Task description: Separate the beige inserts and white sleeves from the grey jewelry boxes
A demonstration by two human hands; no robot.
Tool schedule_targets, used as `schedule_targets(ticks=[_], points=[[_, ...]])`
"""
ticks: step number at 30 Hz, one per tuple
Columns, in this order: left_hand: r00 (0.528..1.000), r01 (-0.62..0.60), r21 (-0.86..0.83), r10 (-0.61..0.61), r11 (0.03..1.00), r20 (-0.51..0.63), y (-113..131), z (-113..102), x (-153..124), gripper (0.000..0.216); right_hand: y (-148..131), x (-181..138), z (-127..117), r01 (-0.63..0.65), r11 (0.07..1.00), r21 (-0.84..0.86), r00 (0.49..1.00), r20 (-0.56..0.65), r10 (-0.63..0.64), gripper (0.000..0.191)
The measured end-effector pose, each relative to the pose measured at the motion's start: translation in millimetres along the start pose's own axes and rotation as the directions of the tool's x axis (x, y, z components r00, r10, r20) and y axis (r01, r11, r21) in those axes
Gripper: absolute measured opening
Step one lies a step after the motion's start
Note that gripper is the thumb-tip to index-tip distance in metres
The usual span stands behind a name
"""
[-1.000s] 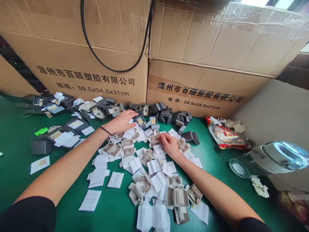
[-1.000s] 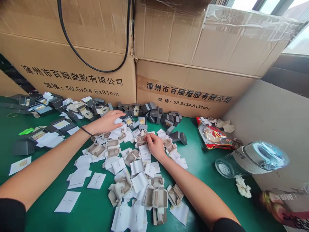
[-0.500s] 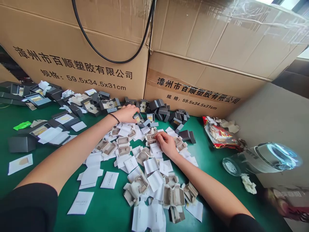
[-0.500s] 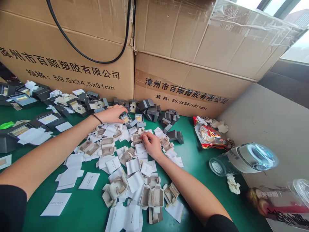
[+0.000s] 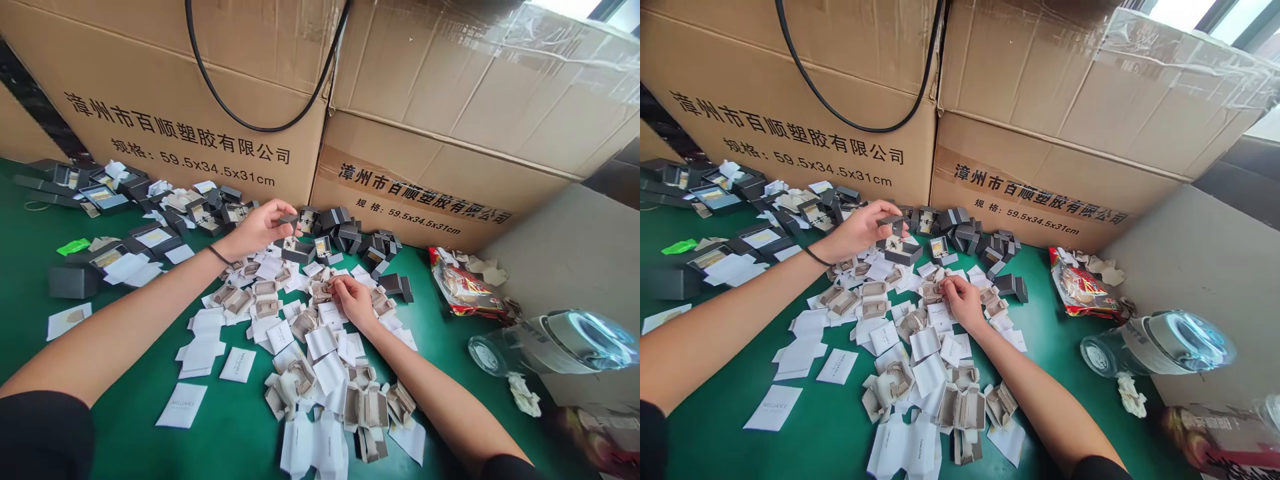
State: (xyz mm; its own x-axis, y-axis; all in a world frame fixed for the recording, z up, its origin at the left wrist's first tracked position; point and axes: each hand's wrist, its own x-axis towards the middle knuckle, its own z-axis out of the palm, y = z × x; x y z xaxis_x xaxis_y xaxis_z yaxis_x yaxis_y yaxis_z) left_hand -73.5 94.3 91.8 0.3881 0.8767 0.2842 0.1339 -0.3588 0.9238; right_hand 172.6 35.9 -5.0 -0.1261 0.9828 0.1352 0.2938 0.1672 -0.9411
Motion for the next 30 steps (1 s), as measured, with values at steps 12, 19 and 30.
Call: schedule_targets(ticks=[12,19,30], points=[[0.965,0.181,-0.035,-0.184,0.983,-0.188,-42,-53,-64,0.047,3,-2,2,0.015,0.993,-0.114,1.0,0.015,-0.014,0.035],[0.952,0.3,-0.043,-0.296,0.953,0.079,-45,-31,-81,0.044,0,-4,2,0.032,0.991,-0.131,0.999,0.017,-0.03,0.035],[0.886,0.282,-0.104,-0.301,0.954,-0.352,-71,-49,-49,0.055,0,-3,2,0.058,0.986,-0.157,0.998,0.03,-0.054,0.032]])
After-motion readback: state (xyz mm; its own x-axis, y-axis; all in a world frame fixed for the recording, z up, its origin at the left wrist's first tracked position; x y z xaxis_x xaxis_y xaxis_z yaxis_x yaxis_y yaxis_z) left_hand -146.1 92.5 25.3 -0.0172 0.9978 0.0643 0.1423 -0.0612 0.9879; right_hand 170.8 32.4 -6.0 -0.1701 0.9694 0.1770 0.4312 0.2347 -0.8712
